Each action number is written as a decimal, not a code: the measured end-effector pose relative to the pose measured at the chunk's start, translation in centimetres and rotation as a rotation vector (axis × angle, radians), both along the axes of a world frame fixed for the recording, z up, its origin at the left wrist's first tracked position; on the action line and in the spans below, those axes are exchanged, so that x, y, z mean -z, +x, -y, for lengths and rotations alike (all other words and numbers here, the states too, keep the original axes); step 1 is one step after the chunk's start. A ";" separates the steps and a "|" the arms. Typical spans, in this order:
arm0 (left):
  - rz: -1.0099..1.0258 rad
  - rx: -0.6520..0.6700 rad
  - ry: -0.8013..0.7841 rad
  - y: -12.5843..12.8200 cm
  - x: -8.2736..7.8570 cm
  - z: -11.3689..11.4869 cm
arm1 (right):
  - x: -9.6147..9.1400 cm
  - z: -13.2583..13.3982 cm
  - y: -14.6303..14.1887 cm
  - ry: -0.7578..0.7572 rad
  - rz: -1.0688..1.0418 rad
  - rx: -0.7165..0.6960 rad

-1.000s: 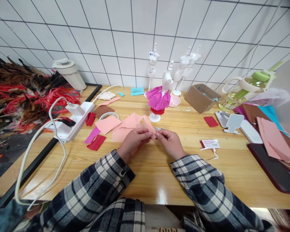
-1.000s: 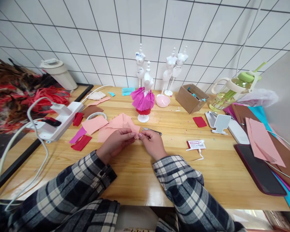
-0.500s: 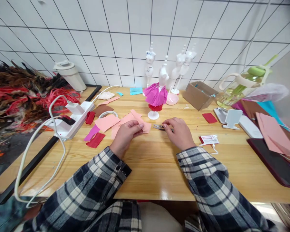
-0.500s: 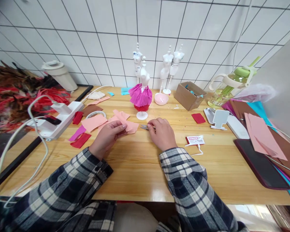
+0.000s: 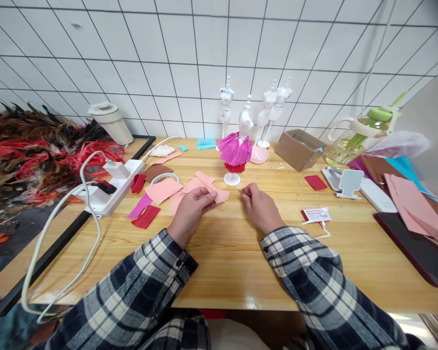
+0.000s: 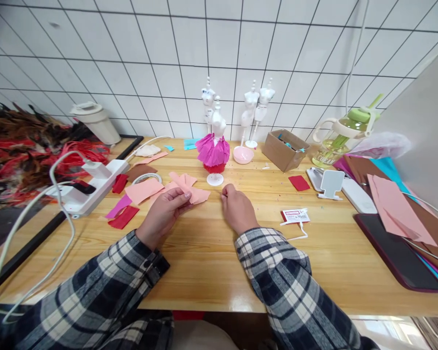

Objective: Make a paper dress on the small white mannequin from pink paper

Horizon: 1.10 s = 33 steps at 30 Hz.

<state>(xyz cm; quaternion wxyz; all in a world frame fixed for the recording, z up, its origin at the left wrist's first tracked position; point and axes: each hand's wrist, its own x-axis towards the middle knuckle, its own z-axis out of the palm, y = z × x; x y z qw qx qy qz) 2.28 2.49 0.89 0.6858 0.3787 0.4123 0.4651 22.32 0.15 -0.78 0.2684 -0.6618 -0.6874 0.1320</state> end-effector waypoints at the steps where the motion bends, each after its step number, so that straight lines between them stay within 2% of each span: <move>1: 0.011 -0.010 0.001 0.0 0.0 0.0 | -0.2 0.3 -0.5 -0.004 -0.115 0.004; 4: 0.046 -0.039 0.000 0.1 0.0 0.0 | -0.4 1.4 -2.2 -0.074 -0.464 -0.038; 8: 0.087 -0.084 0.016 0.1 0.1 0.0 | -0.2 2.4 -4.3 -0.360 -0.870 -0.124; 11: 0.079 -0.097 0.021 0.3 0.3 0.2 | 0.1 2.8 -5.1 -0.464 -1.041 -0.180; 17: 0.034 -0.113 -0.017 1.3 0.8 0.7 | 0.8 3.0 -5.6 -0.438 -1.008 -0.226; 21: 0.034 -0.153 -0.043 1.6 0.9 0.9 | 0.6 3.0 -5.7 -0.457 -0.999 -0.242; 33: 0.041 -0.152 0.006 1.9 1.1 1.3 | 0.9 2.9 -5.6 -0.449 -0.971 -0.206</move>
